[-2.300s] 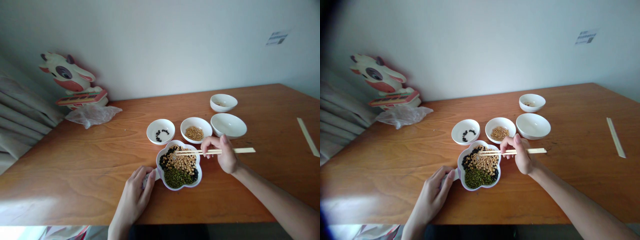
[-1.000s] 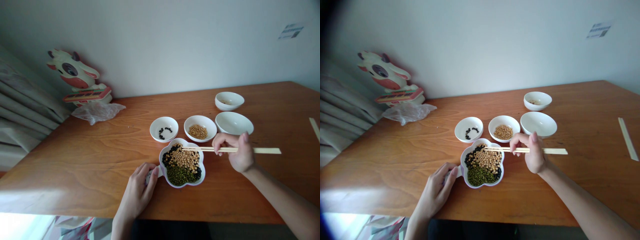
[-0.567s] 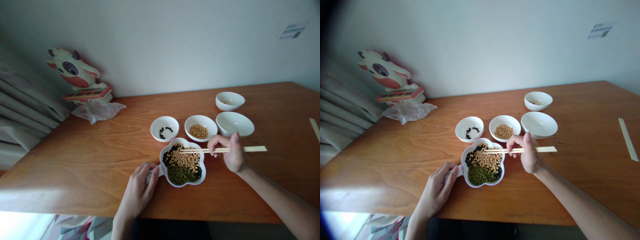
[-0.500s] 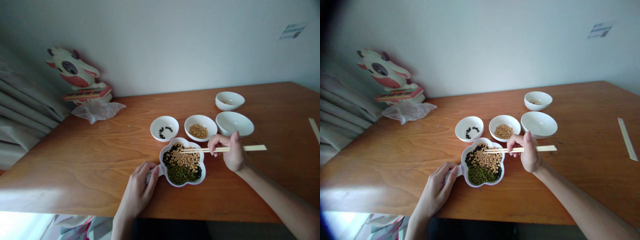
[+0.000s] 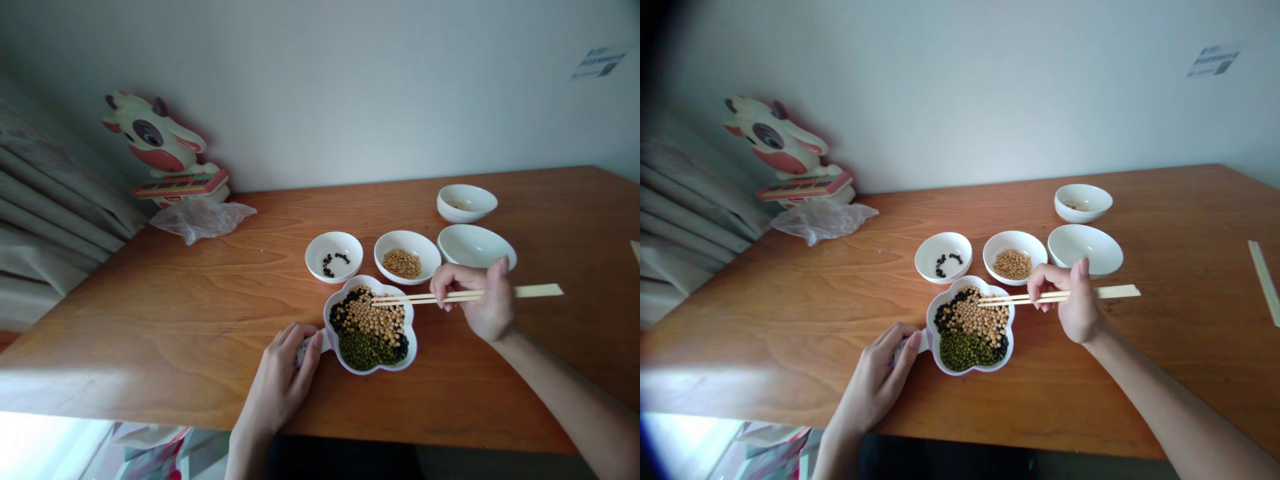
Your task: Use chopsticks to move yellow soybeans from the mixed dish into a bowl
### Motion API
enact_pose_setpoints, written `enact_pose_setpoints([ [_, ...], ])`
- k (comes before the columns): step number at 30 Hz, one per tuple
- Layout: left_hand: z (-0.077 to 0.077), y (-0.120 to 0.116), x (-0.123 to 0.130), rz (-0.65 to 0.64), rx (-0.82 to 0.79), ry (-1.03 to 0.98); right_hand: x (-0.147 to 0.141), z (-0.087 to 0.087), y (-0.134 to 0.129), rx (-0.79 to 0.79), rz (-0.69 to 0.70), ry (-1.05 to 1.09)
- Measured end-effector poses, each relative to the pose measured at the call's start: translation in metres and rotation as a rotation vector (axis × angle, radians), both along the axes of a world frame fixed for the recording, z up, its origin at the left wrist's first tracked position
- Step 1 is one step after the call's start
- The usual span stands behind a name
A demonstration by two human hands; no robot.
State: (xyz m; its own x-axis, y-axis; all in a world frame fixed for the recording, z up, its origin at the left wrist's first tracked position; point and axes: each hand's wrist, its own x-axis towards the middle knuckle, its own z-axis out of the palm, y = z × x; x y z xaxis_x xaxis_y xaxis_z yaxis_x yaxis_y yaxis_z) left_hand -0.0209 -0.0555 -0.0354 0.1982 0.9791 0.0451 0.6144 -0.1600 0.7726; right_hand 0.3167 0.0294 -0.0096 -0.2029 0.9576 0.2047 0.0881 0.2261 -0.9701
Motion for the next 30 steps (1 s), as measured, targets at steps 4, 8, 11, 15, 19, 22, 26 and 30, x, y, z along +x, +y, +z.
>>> enact_pose_setpoints([
  [4,0.001,0.0,0.0,0.004,0.003,-0.004,-0.002,-0.003,-0.001,0.012,-0.004,0.021],
  [8,0.002,0.001,0.0,-0.003,0.008,-0.005,-0.004,-0.006,-0.002,0.009,-0.004,0.024],
  [11,0.002,0.0,0.0,-0.003,0.015,-0.002,-0.003,-0.009,-0.002,0.003,-0.002,0.02],
  [15,0.001,0.0,0.0,0.001,0.004,-0.006,-0.001,-0.014,-0.002,0.002,0.003,0.004],
  [19,0.001,0.0,0.0,0.001,-0.001,-0.002,-0.001,-0.016,-0.002,0.018,-0.001,-0.007],
  [22,0.002,0.0,-0.001,-0.002,0.001,-0.006,-0.002,-0.017,-0.003,0.035,-0.016,0.003],
  [26,0.002,0.0,0.0,-0.001,0.0,-0.01,-0.004,-0.017,-0.004,0.048,-0.04,0.039],
  [30,0.002,0.0,0.001,-0.003,0.002,-0.012,-0.005,-0.014,-0.004,0.056,-0.071,0.086],
])
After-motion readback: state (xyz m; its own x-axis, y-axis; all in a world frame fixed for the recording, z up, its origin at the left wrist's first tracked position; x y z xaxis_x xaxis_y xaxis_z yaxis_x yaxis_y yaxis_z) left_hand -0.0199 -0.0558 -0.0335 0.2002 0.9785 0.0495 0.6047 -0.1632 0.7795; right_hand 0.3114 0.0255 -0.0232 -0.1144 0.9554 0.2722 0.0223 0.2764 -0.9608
